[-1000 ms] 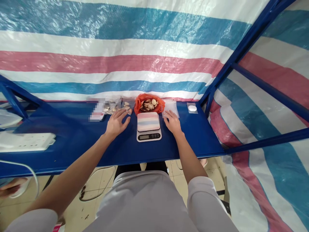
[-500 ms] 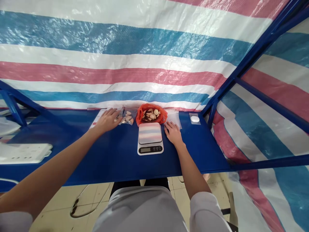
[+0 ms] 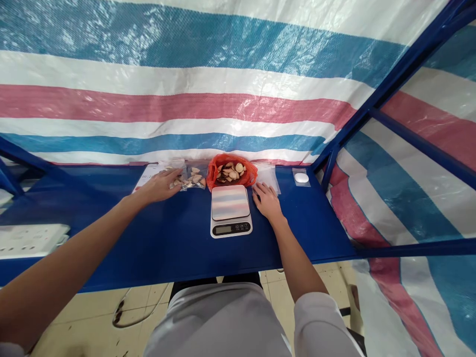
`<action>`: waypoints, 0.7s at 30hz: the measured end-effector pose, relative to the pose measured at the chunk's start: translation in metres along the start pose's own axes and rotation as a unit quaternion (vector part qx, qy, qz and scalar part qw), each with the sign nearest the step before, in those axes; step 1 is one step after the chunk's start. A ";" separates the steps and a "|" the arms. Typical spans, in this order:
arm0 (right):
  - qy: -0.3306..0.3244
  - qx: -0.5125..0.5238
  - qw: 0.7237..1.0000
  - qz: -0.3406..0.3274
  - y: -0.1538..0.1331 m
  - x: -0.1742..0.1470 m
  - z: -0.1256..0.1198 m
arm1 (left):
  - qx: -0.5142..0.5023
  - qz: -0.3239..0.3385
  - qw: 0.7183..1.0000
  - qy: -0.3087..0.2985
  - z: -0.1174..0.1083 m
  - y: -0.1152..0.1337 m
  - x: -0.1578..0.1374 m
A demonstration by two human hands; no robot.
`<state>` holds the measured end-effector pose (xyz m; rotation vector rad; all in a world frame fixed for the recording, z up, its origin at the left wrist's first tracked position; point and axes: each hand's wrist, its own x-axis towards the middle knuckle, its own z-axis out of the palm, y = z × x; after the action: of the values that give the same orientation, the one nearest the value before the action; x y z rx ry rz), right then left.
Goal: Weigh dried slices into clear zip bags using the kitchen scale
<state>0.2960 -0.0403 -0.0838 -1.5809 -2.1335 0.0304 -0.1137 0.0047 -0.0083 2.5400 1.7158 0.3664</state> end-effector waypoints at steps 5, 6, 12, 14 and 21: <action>0.002 0.009 1.000 0.001 0.000 0.000 0.000 | -0.049 0.003 0.999 0.007 0.002 -0.010 0.001; 0.002 0.010 1.000 0.002 0.000 0.000 0.000 | -0.055 0.005 0.998 0.009 0.003 -0.009 0.001; -0.005 0.013 1.000 0.002 0.001 0.000 -0.001 | -0.084 0.024 0.996 0.002 0.002 -0.001 0.004; -0.004 0.015 1.000 0.003 0.001 0.000 0.000 | -0.089 0.009 0.996 -0.003 0.000 -0.001 0.006; 0.006 0.015 1.000 0.001 0.002 0.000 0.002 | -0.163 -0.037 0.986 0.000 -0.007 -0.012 0.007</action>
<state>0.2966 -0.0392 -0.0861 -1.5625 -2.1111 0.0536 -0.1237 0.0156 -0.0025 2.2385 1.5935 0.5888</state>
